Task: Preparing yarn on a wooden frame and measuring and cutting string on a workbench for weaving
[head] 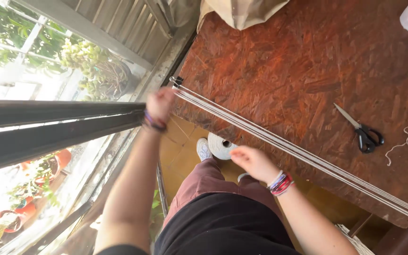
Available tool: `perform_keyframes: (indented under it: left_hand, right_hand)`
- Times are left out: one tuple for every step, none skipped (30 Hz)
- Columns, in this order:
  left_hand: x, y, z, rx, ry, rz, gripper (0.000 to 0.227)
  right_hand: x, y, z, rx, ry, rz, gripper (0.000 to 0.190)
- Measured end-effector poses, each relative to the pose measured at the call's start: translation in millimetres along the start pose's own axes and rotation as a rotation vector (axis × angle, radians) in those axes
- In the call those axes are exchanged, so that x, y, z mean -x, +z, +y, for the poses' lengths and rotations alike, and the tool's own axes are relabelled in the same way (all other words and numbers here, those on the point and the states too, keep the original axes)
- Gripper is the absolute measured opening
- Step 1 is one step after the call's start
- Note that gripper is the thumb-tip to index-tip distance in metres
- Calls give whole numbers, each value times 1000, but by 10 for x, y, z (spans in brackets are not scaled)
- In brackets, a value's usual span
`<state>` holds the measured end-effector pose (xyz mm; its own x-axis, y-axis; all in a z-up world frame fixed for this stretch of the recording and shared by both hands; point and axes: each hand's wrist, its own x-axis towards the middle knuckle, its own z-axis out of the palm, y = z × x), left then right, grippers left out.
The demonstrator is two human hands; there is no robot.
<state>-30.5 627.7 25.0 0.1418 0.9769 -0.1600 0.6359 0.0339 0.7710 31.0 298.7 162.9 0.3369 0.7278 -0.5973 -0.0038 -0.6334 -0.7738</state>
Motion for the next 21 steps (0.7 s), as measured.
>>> perform_keyframes:
  left_hand:
    - [145,204,-1,-276,288,236,27]
    - [488,129,72,-278,291,233,27]
    - [846,58,146,-284,366,87,26]
    - [1203,4,232,-286,442,-58,25]
    - [1614,-91,292,-284,448,-61,25]
    - [2048,-190,349,-287,557,-283,23]
    - [2497,-286,406,-288,663,-507,22]
    - [2710,-324,515,-286,675,-516,22]
    - [2939,-350,629,-285,784,-746,21]
    - [3184,-364,750,-279,895,-986,21]
    - [3266,-322,868,-276,911,-1006,21]
    - [3393,-280,977,-223,912,-1064,22]
    - [3537,-220,1088,-171,911,-1123,24]
    - [3658,-151,1132,-163,930,-1166,24]
    - [3780,-61,1181,-184,922,-1222,22]
    - [3908,62,1244,-203,917,-1279,21]
    - [4054,206,1266,-192,940,-1322,21]
    - [4230,322,1260,-245,925,-1333,22]
    - [4404,441,1249,-299,913,-1343,23]
    - [4578,528,1183,-297,926,-1384,23]
    - [4742,617,1119,-323,910,-1433,21]
  right_hand:
    - [-35,-67,43,-243,28,48,32]
    - [-45,-193,-110,-247,29,50,32]
    - [-44,-327,-251,-482,135,2,40]
    - [-42,-477,-386,-717,236,-46,49]
    - [-20,-570,-493,-720,233,-41,49]
    - [27,-665,-590,-788,179,-89,54]
    - [84,-772,-677,-854,124,-136,59]
    - [188,-822,-607,-862,120,-123,59]
    - [299,-889,-525,-806,75,-141,55]
    - [433,-972,-428,-754,33,-149,52]
    - [573,-1032,-220,-765,32,-125,52]
    - [765,-1079,19,-269,-59,146,34]
    - [965,-1133,272,239,-126,401,18]
    - [1252,-1226,437,227,-93,434,18]
    - [1535,-1323,604,291,-101,529,13]
    - [1821,-1432,772,361,-105,625,8]
    - [2057,-1547,1061,355,-68,659,8]
    - [2328,-1616,1360,403,-25,778,6]
    - [2603,-1667,1655,454,22,894,7]
    - [2872,-1750,1951,444,60,913,7]
    - [3141,-1822,2238,471,101,1018,6]
